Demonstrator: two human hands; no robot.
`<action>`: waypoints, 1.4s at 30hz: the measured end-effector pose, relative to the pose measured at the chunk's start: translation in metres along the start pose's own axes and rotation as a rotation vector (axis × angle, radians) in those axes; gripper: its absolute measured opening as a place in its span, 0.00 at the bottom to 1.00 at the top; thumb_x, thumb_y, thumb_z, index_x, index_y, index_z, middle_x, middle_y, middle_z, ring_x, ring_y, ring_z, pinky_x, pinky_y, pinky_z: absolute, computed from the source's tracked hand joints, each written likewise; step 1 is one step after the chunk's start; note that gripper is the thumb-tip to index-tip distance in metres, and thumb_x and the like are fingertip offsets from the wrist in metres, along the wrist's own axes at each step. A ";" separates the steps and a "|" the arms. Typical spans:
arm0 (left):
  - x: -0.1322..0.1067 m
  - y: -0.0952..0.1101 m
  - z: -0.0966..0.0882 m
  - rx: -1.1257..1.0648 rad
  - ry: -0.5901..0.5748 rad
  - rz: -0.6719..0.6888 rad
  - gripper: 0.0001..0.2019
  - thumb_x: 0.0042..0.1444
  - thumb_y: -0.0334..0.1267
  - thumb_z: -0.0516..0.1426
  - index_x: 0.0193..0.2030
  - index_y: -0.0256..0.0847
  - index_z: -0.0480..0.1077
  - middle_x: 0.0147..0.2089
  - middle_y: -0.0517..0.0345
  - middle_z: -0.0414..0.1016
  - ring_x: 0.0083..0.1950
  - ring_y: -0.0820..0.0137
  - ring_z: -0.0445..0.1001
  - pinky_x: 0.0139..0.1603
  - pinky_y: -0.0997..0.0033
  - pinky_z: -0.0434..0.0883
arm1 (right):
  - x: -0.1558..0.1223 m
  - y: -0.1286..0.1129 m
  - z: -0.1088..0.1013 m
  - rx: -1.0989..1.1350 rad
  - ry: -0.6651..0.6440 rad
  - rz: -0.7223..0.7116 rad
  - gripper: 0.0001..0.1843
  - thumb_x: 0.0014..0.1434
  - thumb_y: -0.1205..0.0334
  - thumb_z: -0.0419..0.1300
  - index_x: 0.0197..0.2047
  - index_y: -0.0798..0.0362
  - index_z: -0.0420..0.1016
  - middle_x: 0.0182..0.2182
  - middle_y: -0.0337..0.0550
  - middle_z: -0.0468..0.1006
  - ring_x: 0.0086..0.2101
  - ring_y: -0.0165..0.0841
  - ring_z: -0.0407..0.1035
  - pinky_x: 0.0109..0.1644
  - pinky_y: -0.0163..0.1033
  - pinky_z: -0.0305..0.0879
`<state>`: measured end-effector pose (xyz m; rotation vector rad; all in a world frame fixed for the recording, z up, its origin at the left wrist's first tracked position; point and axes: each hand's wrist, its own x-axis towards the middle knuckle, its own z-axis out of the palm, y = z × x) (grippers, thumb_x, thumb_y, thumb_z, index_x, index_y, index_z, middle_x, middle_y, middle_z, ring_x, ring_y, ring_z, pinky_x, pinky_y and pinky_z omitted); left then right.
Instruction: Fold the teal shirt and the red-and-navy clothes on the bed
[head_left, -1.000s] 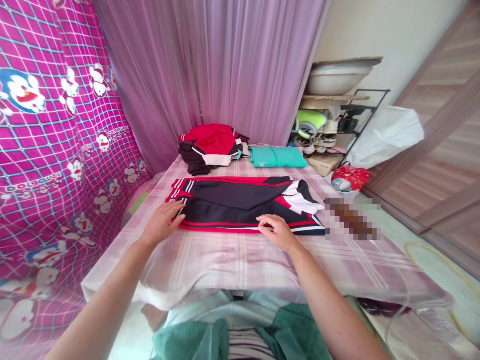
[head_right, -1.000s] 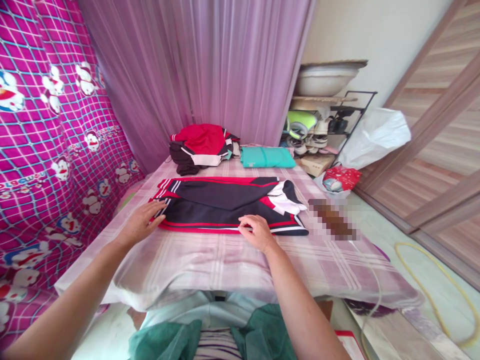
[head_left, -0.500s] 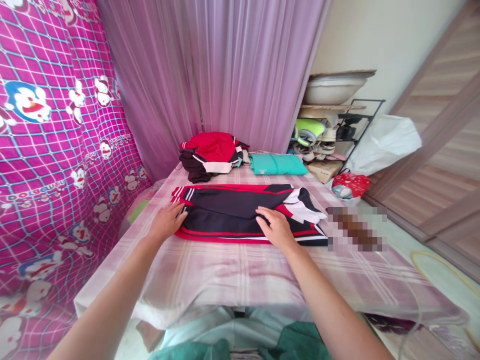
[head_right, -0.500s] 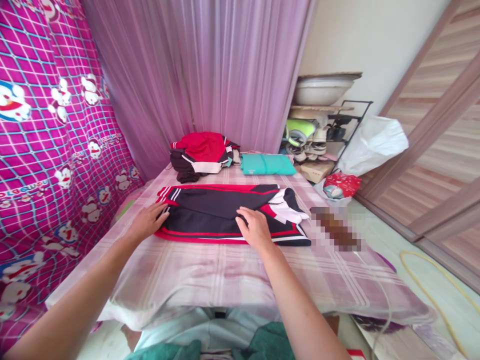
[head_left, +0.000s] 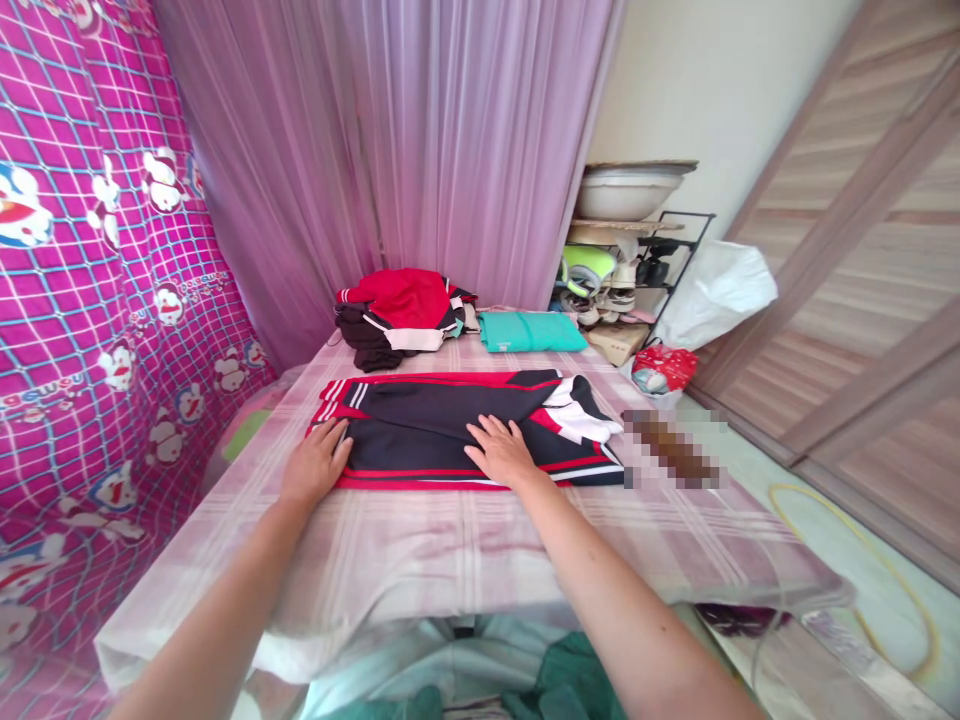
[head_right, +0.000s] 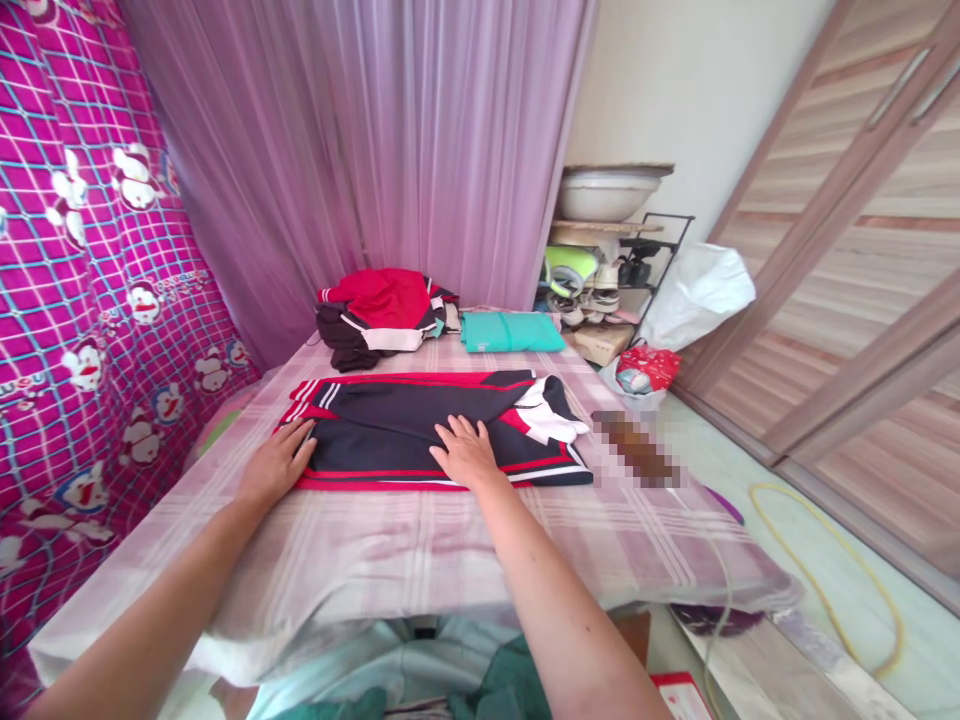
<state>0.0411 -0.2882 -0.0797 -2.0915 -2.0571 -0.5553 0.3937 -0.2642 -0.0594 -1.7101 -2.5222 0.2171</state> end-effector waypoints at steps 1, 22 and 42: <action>0.000 0.000 0.000 -0.001 0.002 0.002 0.27 0.66 0.48 0.43 0.64 0.37 0.67 0.67 0.44 0.67 0.65 0.56 0.68 0.65 0.55 0.66 | 0.000 0.000 -0.001 0.006 -0.006 0.006 0.32 0.70 0.46 0.42 0.71 0.47 0.57 0.72 0.47 0.52 0.70 0.41 0.43 0.71 0.57 0.37; 0.003 -0.011 0.012 -0.011 0.070 0.054 0.29 0.64 0.49 0.42 0.63 0.35 0.67 0.66 0.42 0.68 0.65 0.54 0.68 0.65 0.51 0.66 | -0.035 0.092 -0.014 -0.086 0.160 0.547 0.34 0.69 0.44 0.44 0.69 0.55 0.61 0.66 0.61 0.62 0.65 0.52 0.55 0.65 0.56 0.50; 0.002 -0.002 0.001 -0.031 0.033 0.004 0.29 0.64 0.50 0.43 0.63 0.38 0.68 0.66 0.44 0.69 0.63 0.53 0.69 0.63 0.51 0.68 | -0.042 0.190 -0.049 0.128 0.219 0.776 0.22 0.61 0.46 0.55 0.53 0.42 0.79 0.50 0.46 0.81 0.50 0.46 0.73 0.52 0.50 0.65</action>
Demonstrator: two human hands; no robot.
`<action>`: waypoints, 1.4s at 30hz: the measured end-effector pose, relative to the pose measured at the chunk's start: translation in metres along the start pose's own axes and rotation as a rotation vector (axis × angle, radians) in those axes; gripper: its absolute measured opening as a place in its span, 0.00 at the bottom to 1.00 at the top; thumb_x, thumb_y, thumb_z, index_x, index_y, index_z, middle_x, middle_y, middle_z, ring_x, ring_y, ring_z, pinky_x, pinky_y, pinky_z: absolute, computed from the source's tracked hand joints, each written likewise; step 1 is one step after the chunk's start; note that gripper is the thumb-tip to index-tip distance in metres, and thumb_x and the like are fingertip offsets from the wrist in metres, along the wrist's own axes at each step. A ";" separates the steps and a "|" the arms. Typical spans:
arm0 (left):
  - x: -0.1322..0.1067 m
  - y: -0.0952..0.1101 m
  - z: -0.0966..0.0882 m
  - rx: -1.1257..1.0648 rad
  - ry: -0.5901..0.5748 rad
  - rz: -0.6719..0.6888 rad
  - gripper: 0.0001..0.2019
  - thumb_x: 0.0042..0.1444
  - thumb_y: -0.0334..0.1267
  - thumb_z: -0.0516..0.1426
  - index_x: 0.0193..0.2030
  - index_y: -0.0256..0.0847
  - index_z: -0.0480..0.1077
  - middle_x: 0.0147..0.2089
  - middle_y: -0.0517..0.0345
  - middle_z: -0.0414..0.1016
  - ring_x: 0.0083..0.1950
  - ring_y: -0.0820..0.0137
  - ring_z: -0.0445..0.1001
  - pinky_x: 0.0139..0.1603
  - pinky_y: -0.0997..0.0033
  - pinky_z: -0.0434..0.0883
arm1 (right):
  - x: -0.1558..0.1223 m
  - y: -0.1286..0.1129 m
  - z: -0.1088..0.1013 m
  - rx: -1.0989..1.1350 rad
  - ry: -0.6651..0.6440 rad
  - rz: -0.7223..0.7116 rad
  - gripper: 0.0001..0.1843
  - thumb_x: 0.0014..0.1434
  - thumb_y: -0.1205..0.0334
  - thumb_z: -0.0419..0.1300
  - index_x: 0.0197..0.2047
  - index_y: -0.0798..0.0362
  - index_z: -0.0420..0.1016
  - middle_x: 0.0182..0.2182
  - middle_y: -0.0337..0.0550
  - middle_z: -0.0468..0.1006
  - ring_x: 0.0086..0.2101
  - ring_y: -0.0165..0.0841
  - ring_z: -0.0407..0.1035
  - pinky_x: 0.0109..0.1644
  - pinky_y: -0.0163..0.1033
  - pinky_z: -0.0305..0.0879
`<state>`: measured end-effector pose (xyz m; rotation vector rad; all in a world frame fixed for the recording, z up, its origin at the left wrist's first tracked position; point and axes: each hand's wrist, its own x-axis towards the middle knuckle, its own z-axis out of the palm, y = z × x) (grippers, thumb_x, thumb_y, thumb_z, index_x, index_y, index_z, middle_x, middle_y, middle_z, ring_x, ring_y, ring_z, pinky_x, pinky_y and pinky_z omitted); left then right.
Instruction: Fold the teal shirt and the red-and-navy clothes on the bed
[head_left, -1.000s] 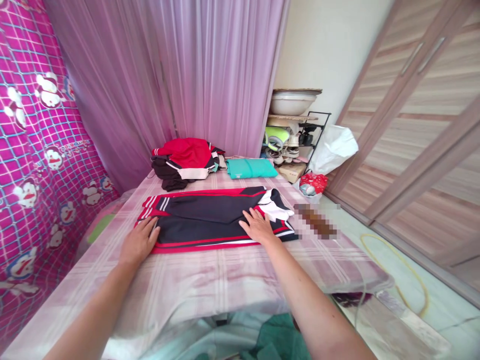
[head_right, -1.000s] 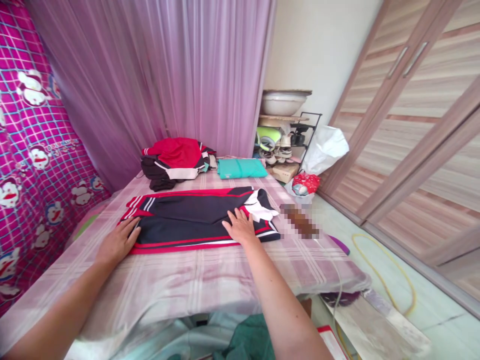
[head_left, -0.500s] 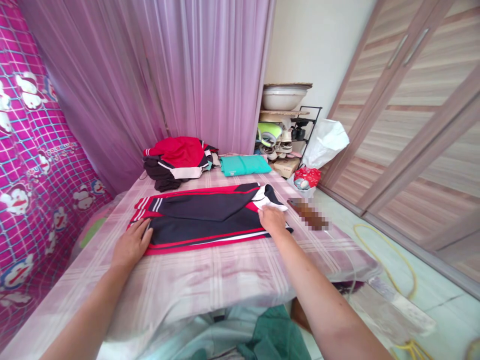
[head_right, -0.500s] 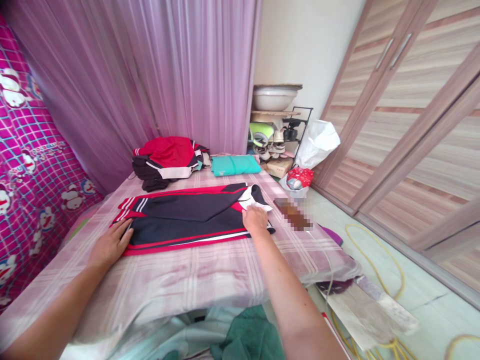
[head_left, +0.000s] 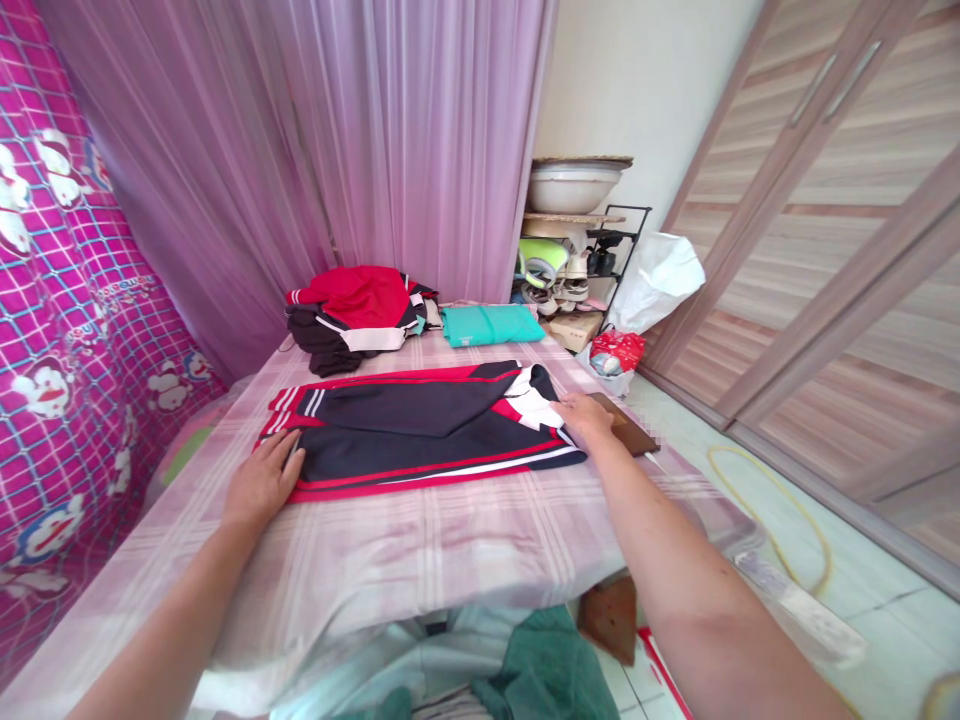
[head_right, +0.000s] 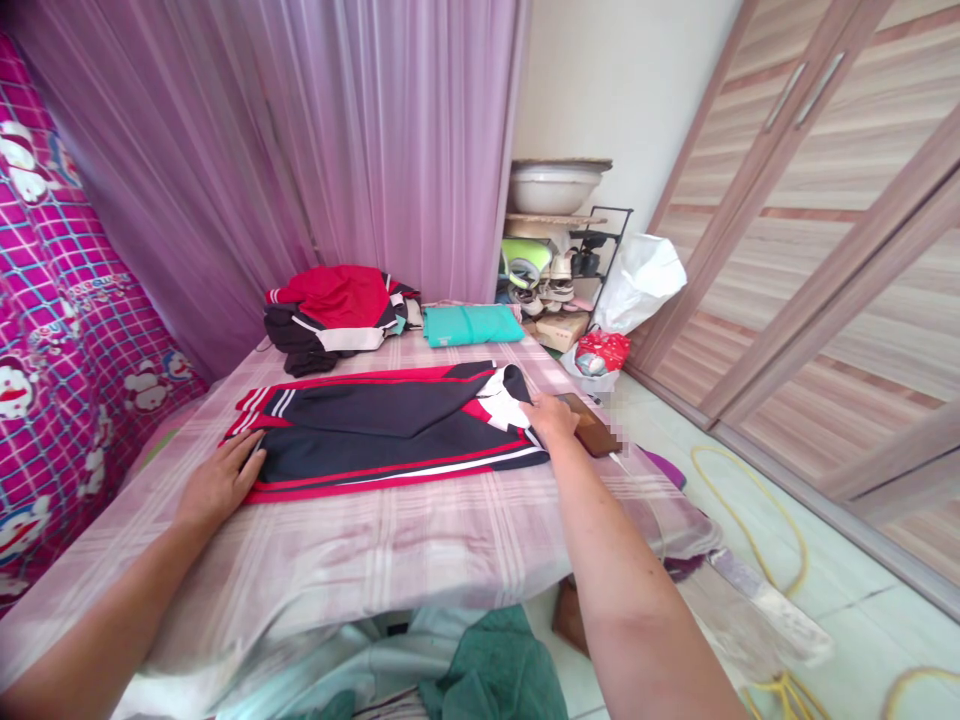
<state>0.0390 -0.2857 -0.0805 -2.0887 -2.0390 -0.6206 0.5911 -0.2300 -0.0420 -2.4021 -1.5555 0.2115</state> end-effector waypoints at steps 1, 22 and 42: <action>0.000 0.000 0.000 0.002 -0.007 -0.004 0.29 0.64 0.49 0.43 0.63 0.38 0.68 0.66 0.43 0.68 0.64 0.53 0.69 0.63 0.51 0.68 | 0.001 0.000 -0.001 0.016 -0.014 -0.002 0.21 0.60 0.49 0.56 0.53 0.43 0.79 0.50 0.45 0.81 0.50 0.45 0.73 0.52 0.49 0.65; 0.001 0.002 -0.002 -0.005 -0.027 -0.016 0.28 0.65 0.49 0.42 0.64 0.38 0.67 0.67 0.44 0.68 0.65 0.53 0.67 0.64 0.50 0.67 | -0.023 -0.051 0.018 -0.202 0.029 -0.627 0.29 0.69 0.54 0.46 0.70 0.52 0.59 0.70 0.50 0.57 0.68 0.41 0.48 0.71 0.56 0.39; -0.001 -0.005 0.006 0.005 0.004 0.027 0.31 0.64 0.52 0.41 0.64 0.33 0.67 0.66 0.41 0.68 0.65 0.52 0.68 0.65 0.49 0.66 | -0.009 -0.091 0.022 -0.238 -0.002 -0.442 0.34 0.71 0.48 0.37 0.73 0.56 0.50 0.73 0.51 0.47 0.70 0.42 0.41 0.71 0.60 0.36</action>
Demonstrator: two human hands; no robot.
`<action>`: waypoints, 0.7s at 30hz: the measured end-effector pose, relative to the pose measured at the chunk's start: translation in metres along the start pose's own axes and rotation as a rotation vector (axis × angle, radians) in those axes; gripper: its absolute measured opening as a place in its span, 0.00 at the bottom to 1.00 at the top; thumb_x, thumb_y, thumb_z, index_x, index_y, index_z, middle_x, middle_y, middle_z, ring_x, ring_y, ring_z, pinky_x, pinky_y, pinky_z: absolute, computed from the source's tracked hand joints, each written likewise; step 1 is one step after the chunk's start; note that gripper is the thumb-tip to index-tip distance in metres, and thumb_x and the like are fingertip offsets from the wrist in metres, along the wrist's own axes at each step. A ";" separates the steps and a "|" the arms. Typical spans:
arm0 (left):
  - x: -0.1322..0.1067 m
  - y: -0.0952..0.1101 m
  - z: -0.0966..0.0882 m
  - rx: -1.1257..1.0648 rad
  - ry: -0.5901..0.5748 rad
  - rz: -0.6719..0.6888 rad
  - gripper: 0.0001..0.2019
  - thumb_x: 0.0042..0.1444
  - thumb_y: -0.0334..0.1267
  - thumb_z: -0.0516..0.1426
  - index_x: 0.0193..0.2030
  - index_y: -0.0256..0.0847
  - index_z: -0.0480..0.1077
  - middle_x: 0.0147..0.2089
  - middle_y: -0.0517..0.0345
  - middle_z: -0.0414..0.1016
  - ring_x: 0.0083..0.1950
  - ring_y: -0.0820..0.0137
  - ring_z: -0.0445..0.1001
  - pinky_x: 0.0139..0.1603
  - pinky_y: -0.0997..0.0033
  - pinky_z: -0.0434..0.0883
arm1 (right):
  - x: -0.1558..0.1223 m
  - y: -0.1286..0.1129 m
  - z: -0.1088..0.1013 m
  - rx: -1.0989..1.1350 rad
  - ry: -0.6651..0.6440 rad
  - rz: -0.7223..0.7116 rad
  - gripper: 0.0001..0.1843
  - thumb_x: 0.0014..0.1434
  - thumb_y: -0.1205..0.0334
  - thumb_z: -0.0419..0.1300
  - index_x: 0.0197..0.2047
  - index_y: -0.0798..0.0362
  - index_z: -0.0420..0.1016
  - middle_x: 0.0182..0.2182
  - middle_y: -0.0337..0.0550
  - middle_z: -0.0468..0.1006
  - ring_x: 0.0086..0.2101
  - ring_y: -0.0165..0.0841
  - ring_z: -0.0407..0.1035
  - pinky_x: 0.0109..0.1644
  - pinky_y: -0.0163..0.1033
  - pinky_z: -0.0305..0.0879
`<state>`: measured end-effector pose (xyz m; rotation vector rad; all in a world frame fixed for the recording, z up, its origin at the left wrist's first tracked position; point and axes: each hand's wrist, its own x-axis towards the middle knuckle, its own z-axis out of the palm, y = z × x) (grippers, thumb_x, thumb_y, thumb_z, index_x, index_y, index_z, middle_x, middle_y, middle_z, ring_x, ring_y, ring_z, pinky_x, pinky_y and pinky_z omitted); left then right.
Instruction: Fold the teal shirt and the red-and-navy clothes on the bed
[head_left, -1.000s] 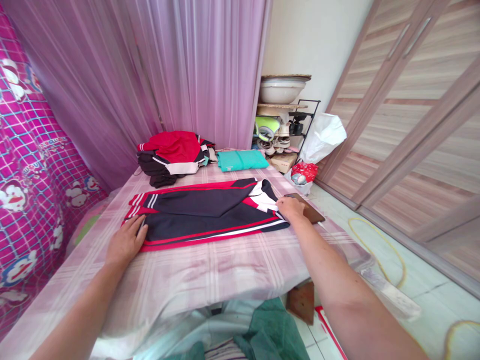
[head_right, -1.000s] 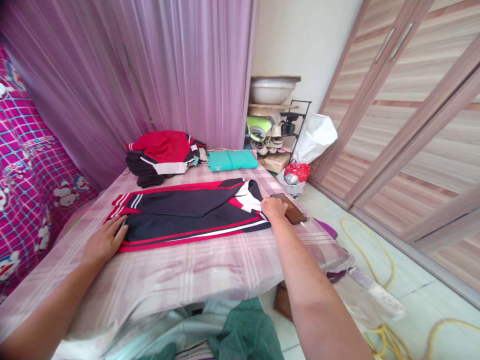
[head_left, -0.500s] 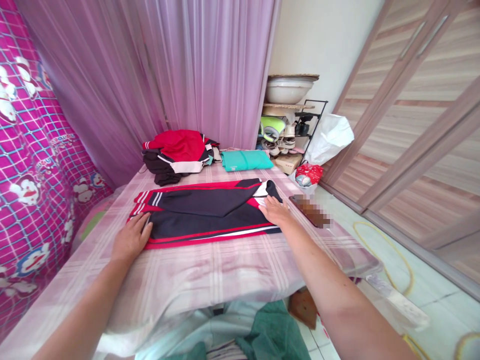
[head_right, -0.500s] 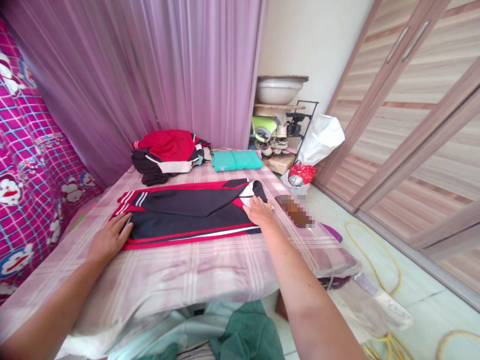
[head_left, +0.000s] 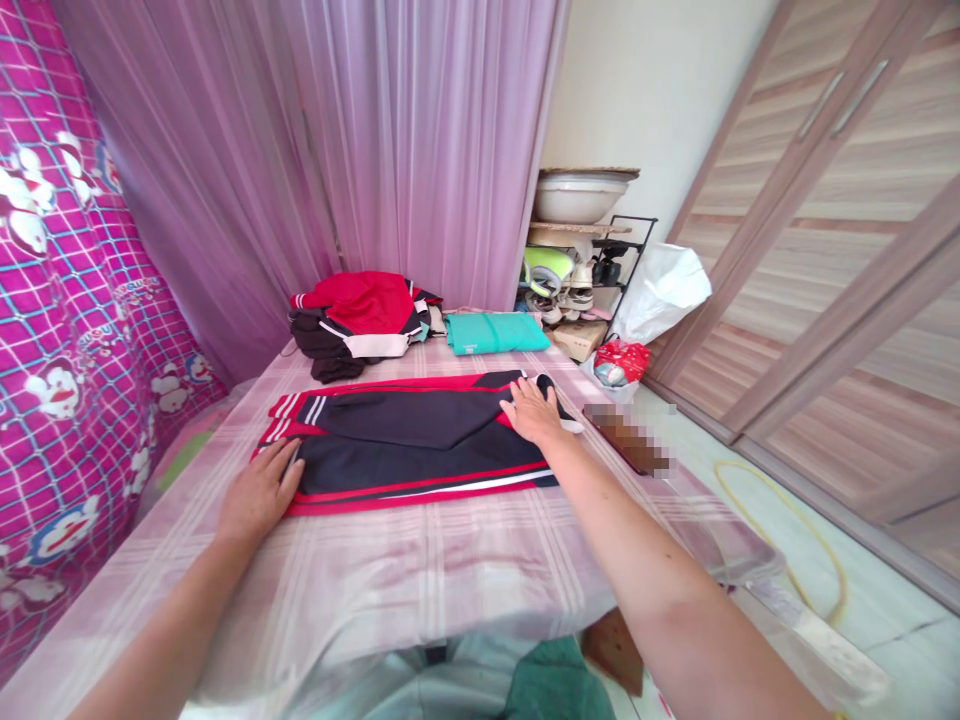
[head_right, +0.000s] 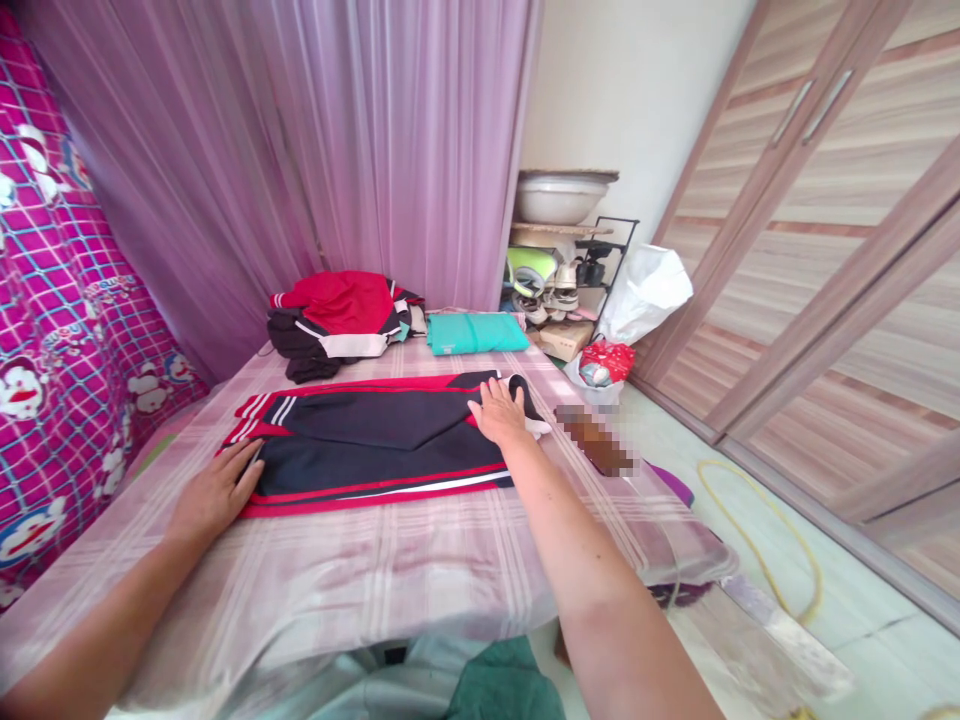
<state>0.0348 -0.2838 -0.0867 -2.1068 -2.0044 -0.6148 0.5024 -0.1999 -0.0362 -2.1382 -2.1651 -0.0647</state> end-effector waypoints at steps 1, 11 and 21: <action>0.000 -0.002 0.002 -0.003 0.008 0.006 0.31 0.64 0.52 0.41 0.63 0.34 0.68 0.66 0.41 0.68 0.65 0.52 0.68 0.65 0.49 0.66 | 0.006 -0.004 0.000 0.003 -0.018 -0.014 0.34 0.71 0.48 0.37 0.73 0.56 0.50 0.73 0.51 0.47 0.70 0.42 0.41 0.71 0.59 0.35; -0.004 -0.020 0.014 -0.002 0.062 0.067 0.30 0.63 0.53 0.42 0.63 0.39 0.68 0.65 0.45 0.69 0.63 0.54 0.70 0.64 0.51 0.67 | 0.046 0.017 0.027 0.033 -0.145 0.075 0.37 0.70 0.45 0.35 0.74 0.57 0.48 0.73 0.52 0.45 0.71 0.42 0.38 0.71 0.60 0.34; -0.008 -0.024 0.015 -0.003 0.049 0.063 0.30 0.64 0.54 0.43 0.64 0.41 0.67 0.67 0.47 0.68 0.65 0.54 0.68 0.65 0.51 0.66 | 0.043 0.026 0.031 0.070 -0.146 0.192 0.37 0.69 0.45 0.34 0.73 0.57 0.50 0.73 0.54 0.45 0.70 0.44 0.40 0.70 0.62 0.37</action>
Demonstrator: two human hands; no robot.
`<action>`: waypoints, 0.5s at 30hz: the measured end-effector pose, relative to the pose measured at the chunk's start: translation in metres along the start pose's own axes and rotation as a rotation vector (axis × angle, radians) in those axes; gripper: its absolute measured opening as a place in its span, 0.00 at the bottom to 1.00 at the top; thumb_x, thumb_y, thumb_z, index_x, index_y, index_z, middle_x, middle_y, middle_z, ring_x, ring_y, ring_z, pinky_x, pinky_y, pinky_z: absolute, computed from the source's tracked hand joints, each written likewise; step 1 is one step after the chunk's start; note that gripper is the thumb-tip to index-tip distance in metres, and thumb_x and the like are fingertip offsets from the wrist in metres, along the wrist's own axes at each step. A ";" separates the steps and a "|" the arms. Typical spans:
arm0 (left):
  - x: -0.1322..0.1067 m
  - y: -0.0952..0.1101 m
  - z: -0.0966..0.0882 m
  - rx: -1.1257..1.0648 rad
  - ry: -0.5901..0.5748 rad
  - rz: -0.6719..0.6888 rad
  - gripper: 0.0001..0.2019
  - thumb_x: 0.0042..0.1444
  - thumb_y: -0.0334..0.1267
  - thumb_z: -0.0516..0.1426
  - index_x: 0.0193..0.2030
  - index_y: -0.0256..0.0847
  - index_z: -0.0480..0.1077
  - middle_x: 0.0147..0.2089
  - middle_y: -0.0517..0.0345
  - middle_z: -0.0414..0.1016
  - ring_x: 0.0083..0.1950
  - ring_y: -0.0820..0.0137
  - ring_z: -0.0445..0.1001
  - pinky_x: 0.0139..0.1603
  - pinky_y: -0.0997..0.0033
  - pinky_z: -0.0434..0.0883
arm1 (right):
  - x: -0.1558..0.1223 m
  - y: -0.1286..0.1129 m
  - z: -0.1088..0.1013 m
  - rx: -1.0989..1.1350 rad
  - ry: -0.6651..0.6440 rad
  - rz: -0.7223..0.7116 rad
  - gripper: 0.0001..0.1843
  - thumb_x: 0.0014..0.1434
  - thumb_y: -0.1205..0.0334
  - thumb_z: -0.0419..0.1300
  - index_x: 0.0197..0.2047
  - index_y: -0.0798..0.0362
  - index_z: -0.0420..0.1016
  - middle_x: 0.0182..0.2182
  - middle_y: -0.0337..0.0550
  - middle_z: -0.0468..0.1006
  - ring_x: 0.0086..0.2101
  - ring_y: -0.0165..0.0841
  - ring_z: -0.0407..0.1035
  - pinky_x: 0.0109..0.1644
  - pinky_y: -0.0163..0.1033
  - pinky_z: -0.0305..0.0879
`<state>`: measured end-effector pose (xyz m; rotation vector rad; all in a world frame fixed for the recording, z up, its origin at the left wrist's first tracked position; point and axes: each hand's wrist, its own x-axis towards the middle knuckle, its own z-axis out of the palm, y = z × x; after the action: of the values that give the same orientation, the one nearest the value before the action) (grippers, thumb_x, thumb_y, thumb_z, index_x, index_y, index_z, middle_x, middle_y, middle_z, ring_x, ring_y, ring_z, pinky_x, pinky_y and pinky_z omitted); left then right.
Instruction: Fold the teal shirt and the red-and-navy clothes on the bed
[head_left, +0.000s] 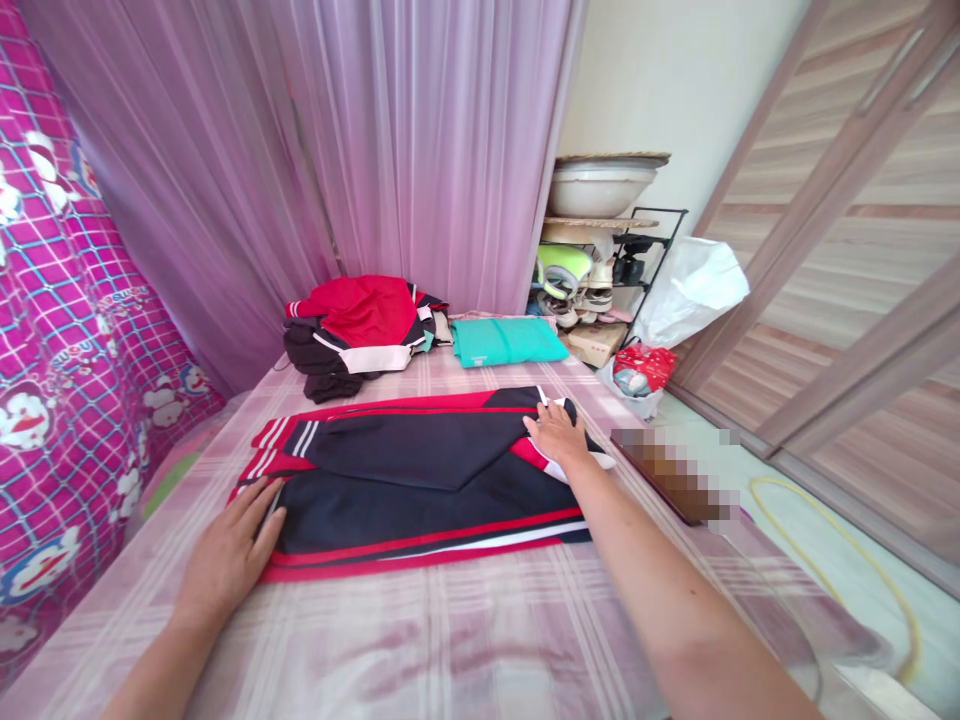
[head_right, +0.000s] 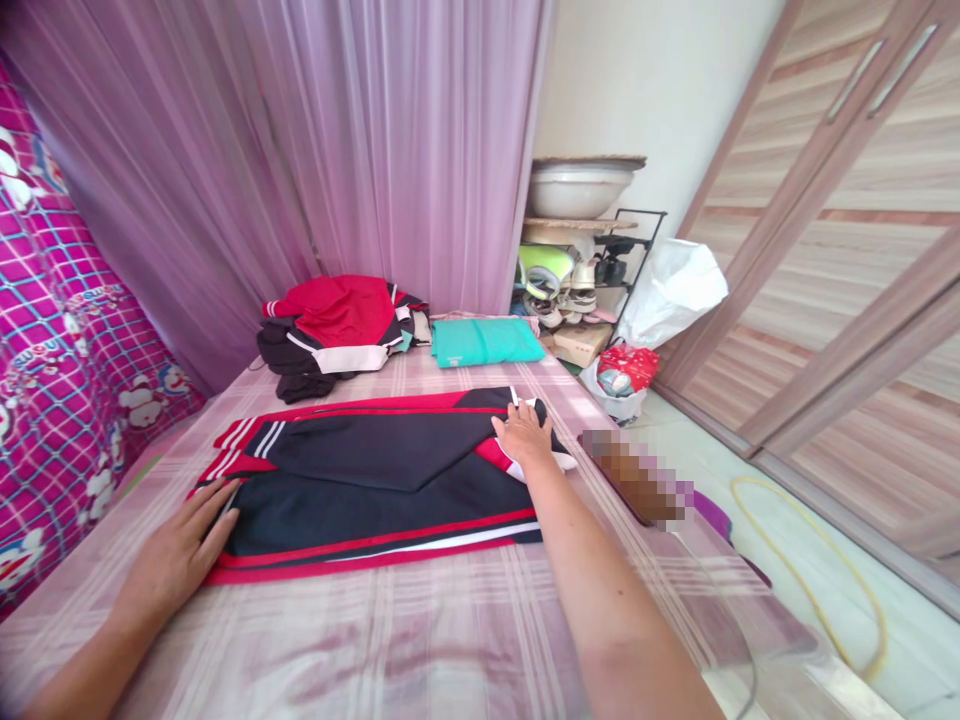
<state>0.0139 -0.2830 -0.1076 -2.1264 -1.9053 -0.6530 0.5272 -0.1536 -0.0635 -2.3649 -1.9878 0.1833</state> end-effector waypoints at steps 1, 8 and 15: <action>0.000 0.000 0.000 -0.001 -0.001 -0.002 0.30 0.64 0.54 0.43 0.64 0.41 0.67 0.67 0.47 0.68 0.65 0.54 0.68 0.65 0.52 0.66 | 0.000 -0.001 0.001 -0.002 0.009 0.000 0.37 0.69 0.45 0.35 0.73 0.57 0.50 0.73 0.55 0.46 0.70 0.44 0.41 0.70 0.62 0.38; -0.001 0.006 -0.001 -0.026 0.030 -0.001 0.29 0.64 0.54 0.43 0.63 0.40 0.68 0.66 0.45 0.69 0.65 0.54 0.68 0.66 0.51 0.66 | -0.001 0.000 0.009 -0.040 0.084 0.005 0.35 0.70 0.47 0.35 0.71 0.56 0.56 0.72 0.54 0.50 0.69 0.44 0.44 0.69 0.63 0.42; -0.002 0.018 -0.007 -0.025 0.016 -0.045 0.29 0.66 0.55 0.42 0.63 0.40 0.69 0.65 0.45 0.70 0.65 0.55 0.69 0.66 0.50 0.66 | -0.001 -0.008 -0.006 -0.146 0.212 -0.082 0.32 0.69 0.48 0.41 0.71 0.54 0.56 0.70 0.58 0.53 0.68 0.50 0.47 0.66 0.67 0.44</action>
<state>0.0301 -0.2909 -0.0997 -2.0924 -1.9512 -0.7041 0.5203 -0.1527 -0.0567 -2.2657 -2.0536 -0.2140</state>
